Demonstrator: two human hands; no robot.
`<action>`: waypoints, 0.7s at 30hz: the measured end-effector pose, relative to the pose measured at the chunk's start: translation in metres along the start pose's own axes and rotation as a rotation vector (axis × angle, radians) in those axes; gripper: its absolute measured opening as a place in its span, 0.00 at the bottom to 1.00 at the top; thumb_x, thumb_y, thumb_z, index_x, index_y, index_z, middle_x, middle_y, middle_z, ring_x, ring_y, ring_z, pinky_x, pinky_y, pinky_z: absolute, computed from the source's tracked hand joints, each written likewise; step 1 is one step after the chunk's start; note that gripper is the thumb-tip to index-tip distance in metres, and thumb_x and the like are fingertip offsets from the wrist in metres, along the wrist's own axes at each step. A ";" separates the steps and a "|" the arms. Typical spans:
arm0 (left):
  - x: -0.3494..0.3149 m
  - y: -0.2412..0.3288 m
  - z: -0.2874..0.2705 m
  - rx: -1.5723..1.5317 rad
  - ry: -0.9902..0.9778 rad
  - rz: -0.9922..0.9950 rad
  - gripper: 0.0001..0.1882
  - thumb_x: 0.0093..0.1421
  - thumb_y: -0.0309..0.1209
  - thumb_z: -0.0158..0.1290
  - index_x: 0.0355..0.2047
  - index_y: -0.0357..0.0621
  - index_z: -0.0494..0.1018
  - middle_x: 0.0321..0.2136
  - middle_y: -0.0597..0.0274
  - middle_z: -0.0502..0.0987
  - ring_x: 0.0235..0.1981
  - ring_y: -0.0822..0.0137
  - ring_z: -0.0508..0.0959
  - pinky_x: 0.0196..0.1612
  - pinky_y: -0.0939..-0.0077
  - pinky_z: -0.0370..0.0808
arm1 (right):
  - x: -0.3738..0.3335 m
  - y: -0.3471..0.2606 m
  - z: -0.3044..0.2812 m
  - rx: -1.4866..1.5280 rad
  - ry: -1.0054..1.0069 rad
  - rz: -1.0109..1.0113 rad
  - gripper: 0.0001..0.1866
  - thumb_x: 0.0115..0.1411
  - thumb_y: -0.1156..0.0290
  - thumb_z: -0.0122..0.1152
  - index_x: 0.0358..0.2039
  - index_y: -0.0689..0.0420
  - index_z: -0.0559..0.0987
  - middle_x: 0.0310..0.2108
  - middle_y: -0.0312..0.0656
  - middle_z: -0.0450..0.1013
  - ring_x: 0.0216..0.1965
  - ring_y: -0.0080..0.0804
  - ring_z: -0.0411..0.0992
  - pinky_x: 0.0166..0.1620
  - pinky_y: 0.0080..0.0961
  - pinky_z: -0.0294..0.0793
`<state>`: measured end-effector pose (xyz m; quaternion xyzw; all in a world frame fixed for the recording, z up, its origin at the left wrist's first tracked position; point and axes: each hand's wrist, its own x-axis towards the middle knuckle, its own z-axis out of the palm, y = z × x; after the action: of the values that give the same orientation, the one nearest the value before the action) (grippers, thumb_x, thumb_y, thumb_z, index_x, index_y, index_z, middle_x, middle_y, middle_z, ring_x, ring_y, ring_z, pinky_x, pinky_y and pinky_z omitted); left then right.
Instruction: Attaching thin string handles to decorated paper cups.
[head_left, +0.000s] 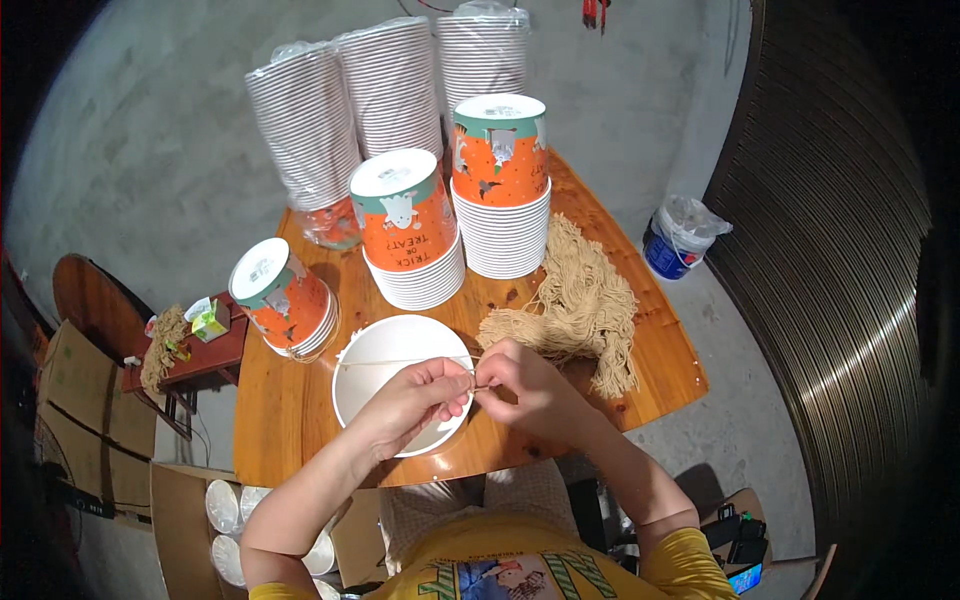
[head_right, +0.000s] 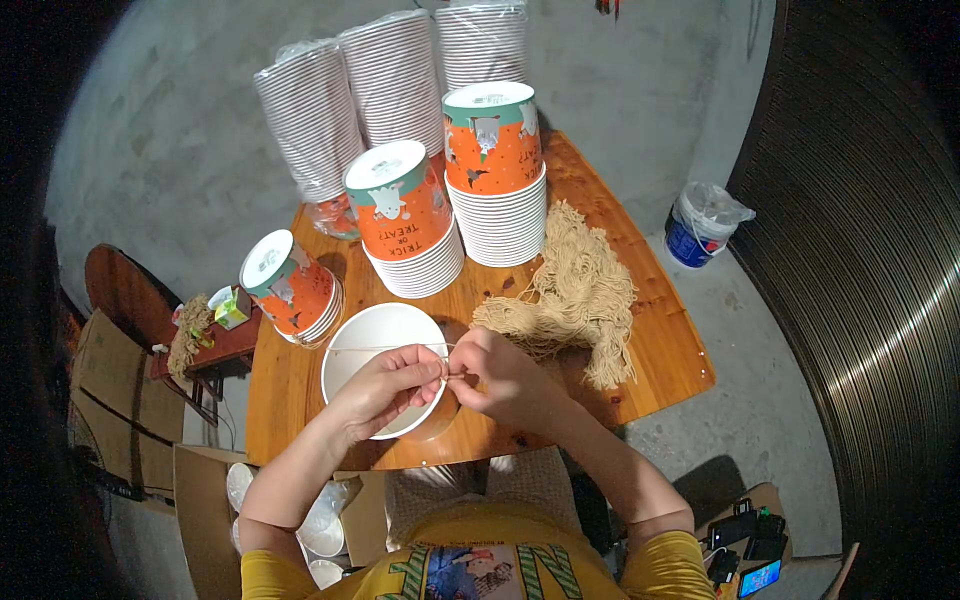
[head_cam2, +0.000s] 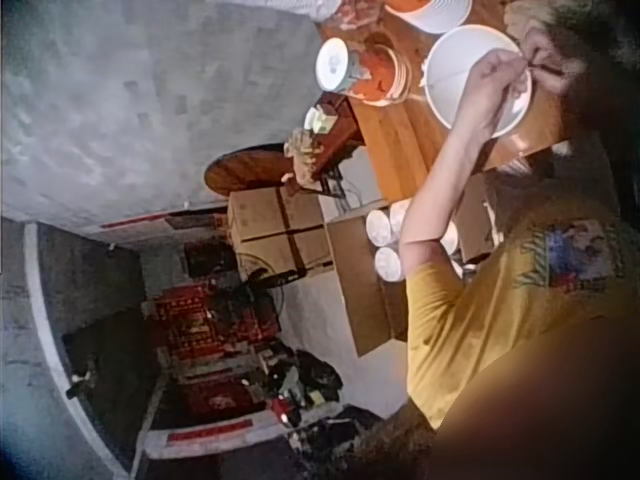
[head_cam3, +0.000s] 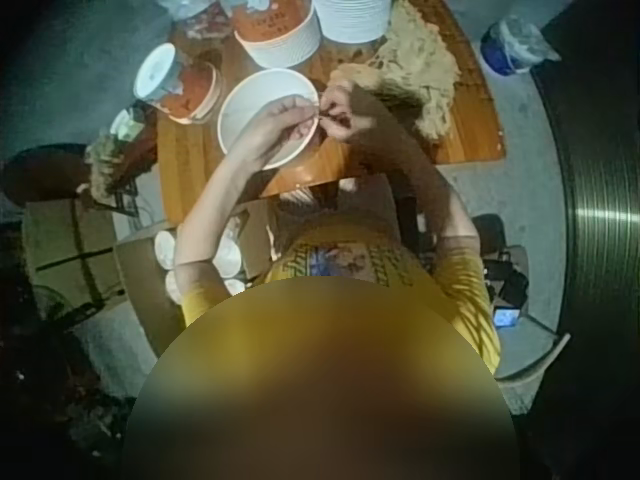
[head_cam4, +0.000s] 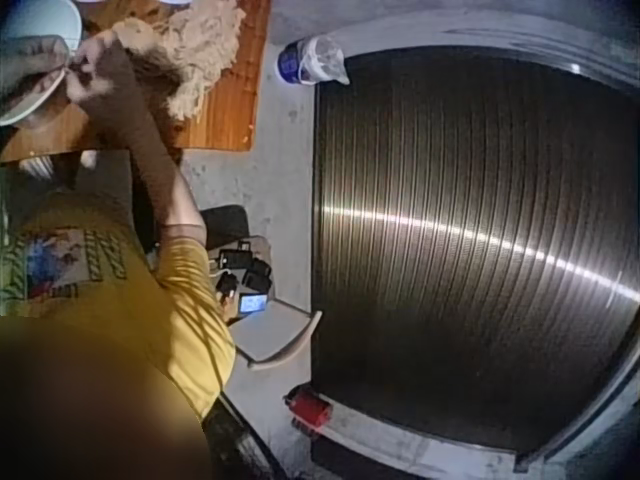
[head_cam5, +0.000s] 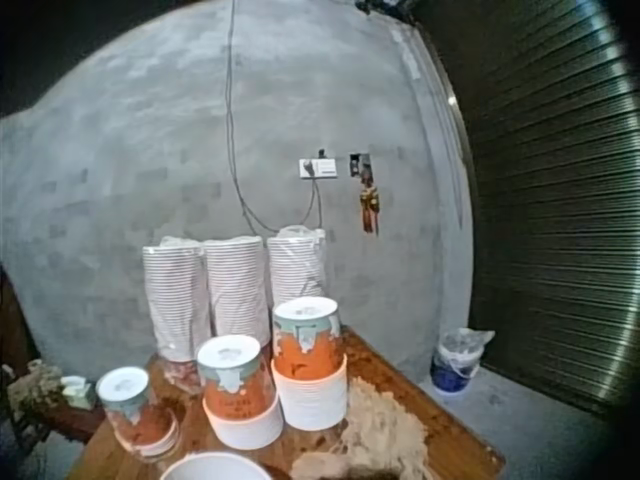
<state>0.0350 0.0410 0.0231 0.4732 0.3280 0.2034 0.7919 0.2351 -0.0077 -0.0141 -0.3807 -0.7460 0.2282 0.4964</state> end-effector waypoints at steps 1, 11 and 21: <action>0.000 0.000 0.000 0.013 0.007 -0.005 0.06 0.65 0.29 0.51 0.37 0.40 0.72 0.30 0.68 0.75 0.28 0.79 0.73 0.33 0.87 0.73 | 0.000 0.003 0.000 -0.095 0.012 -0.096 0.10 0.49 0.80 0.63 0.30 0.58 0.72 0.35 0.38 0.66 0.34 0.26 0.69 0.33 0.25 0.70; 0.001 0.005 0.001 -0.037 0.004 -0.033 0.04 0.64 0.26 0.49 0.38 0.40 0.71 0.29 0.67 0.74 0.27 0.79 0.73 0.31 0.88 0.71 | 0.003 -0.028 0.011 0.036 0.002 0.190 0.08 0.49 0.74 0.69 0.26 0.55 0.76 0.32 0.35 0.64 0.26 0.19 0.62 0.30 0.17 0.64; -0.003 0.010 -0.007 -0.042 0.002 -0.074 0.06 0.63 0.24 0.50 0.41 0.39 0.70 0.34 0.64 0.75 0.31 0.77 0.75 0.36 0.87 0.74 | 0.002 -0.020 0.009 -0.275 0.090 -0.176 0.09 0.47 0.75 0.69 0.30 0.53 0.80 0.27 0.34 0.66 0.29 0.28 0.69 0.30 0.23 0.69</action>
<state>0.0280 0.0478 0.0307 0.4438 0.3417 0.1812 0.8084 0.2198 -0.0176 -0.0023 -0.3880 -0.7776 0.0621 0.4908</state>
